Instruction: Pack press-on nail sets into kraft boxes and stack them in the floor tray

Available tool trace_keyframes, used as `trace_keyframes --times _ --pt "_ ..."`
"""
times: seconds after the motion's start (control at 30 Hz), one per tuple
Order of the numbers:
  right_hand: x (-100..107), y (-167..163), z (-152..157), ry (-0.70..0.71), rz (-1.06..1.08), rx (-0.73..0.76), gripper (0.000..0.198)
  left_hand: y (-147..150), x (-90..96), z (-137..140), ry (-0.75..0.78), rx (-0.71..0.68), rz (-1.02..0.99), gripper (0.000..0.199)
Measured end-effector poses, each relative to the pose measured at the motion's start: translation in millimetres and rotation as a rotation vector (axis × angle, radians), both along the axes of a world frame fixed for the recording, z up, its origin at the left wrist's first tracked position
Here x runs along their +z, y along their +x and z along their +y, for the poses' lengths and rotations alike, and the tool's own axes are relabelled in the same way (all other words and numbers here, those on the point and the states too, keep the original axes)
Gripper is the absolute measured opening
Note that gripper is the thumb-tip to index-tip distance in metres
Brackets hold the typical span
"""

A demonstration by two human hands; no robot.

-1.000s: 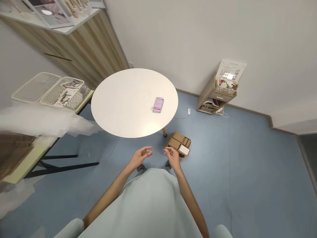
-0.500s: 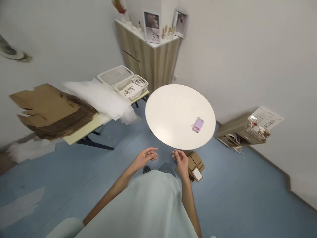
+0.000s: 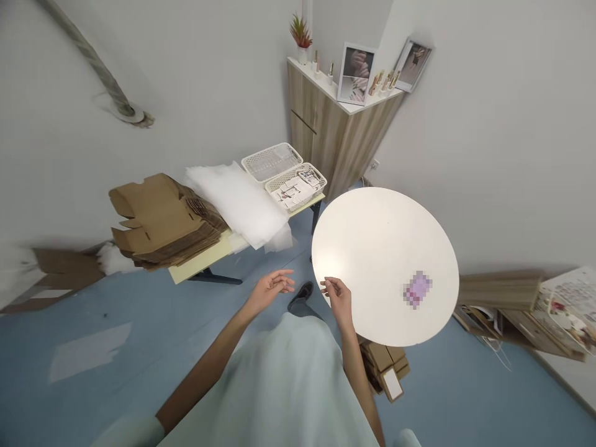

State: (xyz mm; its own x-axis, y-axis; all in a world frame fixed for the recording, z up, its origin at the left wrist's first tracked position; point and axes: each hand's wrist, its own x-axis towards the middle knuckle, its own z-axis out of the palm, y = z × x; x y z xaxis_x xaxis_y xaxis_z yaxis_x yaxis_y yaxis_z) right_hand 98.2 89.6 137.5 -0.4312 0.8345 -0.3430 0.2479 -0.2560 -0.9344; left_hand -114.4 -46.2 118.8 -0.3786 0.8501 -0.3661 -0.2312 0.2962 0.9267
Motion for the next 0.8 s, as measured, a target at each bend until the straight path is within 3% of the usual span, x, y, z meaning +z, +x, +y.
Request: trace_keyframes --times 0.2,0.4,0.57,0.7,0.8 --pt "-1 -85 55 -0.04 0.062 0.114 0.037 -86 11.3 48 -0.065 0.104 0.095 0.056" --pt "5 -128 84 -0.071 0.05 0.133 0.041 -148 2.6 98 -0.121 0.127 0.152 0.061" --pt "13 -149 95 -0.054 0.007 0.072 0.04 -212 -21.1 155 -0.135 0.061 0.271 0.053" --pt "19 -170 100 -0.053 -0.035 -0.04 0.041 -267 -47.8 221 -0.197 0.006 0.396 0.043" --pt "23 -188 102 -0.052 -0.059 -0.118 0.042 -302 -64.5 270 -0.25 -0.1 0.561 0.046"
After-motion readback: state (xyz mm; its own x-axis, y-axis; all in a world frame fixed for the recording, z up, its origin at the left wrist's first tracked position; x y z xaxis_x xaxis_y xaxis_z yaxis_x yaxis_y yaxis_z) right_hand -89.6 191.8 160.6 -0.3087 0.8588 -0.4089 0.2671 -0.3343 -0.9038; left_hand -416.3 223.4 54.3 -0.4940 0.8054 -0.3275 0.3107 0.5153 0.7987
